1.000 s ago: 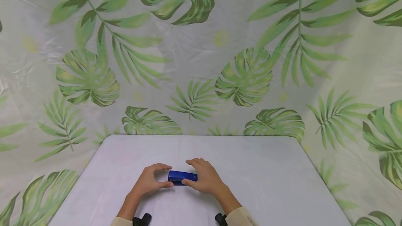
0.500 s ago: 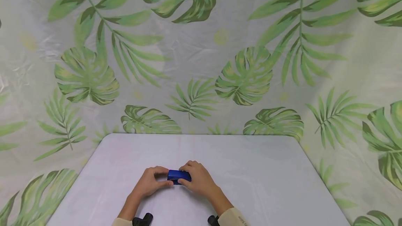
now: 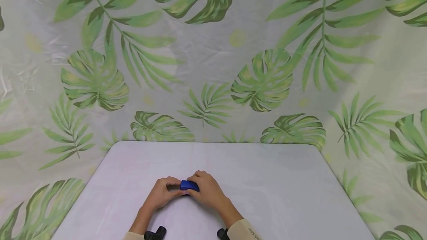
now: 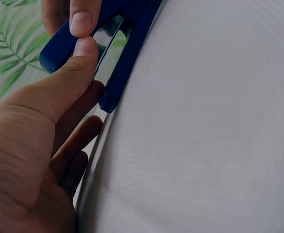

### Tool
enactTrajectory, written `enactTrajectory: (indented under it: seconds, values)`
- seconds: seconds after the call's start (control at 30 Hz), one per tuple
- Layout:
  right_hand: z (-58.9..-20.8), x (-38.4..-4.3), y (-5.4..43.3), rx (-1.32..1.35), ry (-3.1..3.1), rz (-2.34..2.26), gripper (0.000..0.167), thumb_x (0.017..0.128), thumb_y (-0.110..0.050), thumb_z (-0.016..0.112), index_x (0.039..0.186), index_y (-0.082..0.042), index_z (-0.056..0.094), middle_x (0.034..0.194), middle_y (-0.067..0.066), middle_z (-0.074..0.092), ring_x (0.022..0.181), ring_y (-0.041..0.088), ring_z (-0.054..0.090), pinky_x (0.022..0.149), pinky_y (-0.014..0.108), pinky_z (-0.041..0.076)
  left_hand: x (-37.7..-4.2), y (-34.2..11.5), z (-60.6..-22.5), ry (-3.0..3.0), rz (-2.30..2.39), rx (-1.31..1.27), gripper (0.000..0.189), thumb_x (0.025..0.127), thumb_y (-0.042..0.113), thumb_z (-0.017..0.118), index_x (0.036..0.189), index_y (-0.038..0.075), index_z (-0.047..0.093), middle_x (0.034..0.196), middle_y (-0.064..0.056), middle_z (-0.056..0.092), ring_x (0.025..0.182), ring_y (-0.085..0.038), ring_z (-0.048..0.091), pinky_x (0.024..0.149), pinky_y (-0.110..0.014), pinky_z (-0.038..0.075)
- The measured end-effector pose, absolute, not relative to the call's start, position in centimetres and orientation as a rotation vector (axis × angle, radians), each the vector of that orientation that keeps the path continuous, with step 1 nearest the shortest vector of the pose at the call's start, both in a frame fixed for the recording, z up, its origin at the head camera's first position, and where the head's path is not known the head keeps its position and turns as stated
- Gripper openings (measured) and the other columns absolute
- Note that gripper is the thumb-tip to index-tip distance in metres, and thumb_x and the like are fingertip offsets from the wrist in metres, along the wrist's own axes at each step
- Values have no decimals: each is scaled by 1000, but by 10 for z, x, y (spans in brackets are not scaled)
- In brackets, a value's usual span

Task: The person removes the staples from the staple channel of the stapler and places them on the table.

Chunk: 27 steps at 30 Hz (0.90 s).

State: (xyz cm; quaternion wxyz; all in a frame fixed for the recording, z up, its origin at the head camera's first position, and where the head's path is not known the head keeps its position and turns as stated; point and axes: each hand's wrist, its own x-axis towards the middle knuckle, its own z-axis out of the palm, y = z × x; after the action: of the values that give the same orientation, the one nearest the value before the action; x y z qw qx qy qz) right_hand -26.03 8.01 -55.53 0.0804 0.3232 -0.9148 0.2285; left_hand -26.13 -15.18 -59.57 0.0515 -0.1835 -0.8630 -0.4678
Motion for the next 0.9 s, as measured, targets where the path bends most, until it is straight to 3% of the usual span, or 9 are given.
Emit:
enactTrajectory:
  seconds: [0.27,0.67,0.9]
  values:
    - [-549,-259,83,975,-2718,692,35,96,-41,73,124,-19,73,113,-4,68,103,12,62,89,34,55,-259,-150,-593,-2638,-1399,-526,31,78,40,90,102,21,83,101,7,78,100,-15,72,93,-34,57]
    - [-522,-258,111,978,-2798,845,43,99,-40,68,137,-21,64,121,-8,68,110,11,65,95,38,57,-257,-148,-590,-2697,-1341,-500,25,82,48,85,99,31,82,101,13,77,103,-13,71,94,-38,55]
    - [-511,-260,128,972,-2803,889,42,98,-40,71,133,-17,65,117,-8,70,107,14,66,95,38,56,-257,-148,-591,-2699,-1320,-475,25,81,50,86,98,32,82,99,15,76,101,-11,70,94,-37,55]
